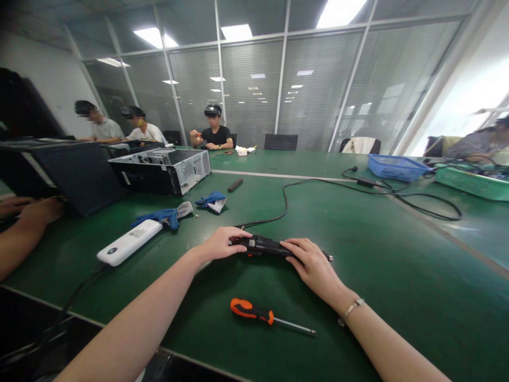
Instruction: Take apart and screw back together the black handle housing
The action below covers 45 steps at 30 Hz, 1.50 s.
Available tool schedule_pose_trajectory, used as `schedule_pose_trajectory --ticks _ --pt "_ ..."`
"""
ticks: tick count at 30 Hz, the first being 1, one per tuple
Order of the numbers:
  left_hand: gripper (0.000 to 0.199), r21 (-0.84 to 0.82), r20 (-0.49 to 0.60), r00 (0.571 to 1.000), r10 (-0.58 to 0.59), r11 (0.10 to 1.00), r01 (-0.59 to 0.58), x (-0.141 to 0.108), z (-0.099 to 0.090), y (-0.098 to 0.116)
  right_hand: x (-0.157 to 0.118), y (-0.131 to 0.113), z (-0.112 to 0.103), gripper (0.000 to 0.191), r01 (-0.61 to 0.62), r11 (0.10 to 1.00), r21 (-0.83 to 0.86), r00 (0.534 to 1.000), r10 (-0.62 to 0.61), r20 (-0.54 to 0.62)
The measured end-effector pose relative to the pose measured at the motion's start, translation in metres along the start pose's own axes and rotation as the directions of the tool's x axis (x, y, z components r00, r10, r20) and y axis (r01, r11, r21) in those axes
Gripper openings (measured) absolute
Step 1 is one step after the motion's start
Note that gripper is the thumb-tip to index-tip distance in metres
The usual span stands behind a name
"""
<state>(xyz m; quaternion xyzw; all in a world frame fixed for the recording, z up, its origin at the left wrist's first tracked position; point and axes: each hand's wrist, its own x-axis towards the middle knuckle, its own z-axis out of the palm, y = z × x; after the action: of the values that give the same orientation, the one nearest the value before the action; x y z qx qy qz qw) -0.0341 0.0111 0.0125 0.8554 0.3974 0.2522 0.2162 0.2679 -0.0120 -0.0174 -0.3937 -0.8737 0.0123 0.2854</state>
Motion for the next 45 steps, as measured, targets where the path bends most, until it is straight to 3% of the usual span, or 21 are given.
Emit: schedule_pose_trajectory --ticks 12,23,32,41,45 --pt "0.043 0.094 -0.002 1.000 0.005 0.996 -0.005 0.001 0.007 -0.003 0.005 0.006 -0.003 0.039 -0.032 0.996 -0.088 0.997 0.038 0.065" --pt "0.039 -0.085 -0.080 0.997 0.006 0.996 -0.013 0.003 0.012 -0.011 0.002 0.012 -0.003 0.036 -0.051 0.998 0.025 0.999 0.051 0.007" --pt "0.040 -0.138 -0.056 0.994 -0.089 0.987 0.081 0.004 0.007 -0.004 0.004 0.010 -0.004 0.036 -0.058 0.997 0.044 0.998 0.058 -0.006" --pt "0.038 -0.140 -0.023 0.998 -0.055 0.989 0.051 0.004 0.010 -0.003 0.006 0.009 -0.006 0.032 -0.087 0.994 0.065 0.995 0.083 0.055" --pt "0.035 -0.094 0.000 0.998 -0.068 0.993 0.068 0.006 0.012 0.000 0.006 0.005 -0.007 0.030 -0.066 0.998 0.024 0.998 0.066 0.010"
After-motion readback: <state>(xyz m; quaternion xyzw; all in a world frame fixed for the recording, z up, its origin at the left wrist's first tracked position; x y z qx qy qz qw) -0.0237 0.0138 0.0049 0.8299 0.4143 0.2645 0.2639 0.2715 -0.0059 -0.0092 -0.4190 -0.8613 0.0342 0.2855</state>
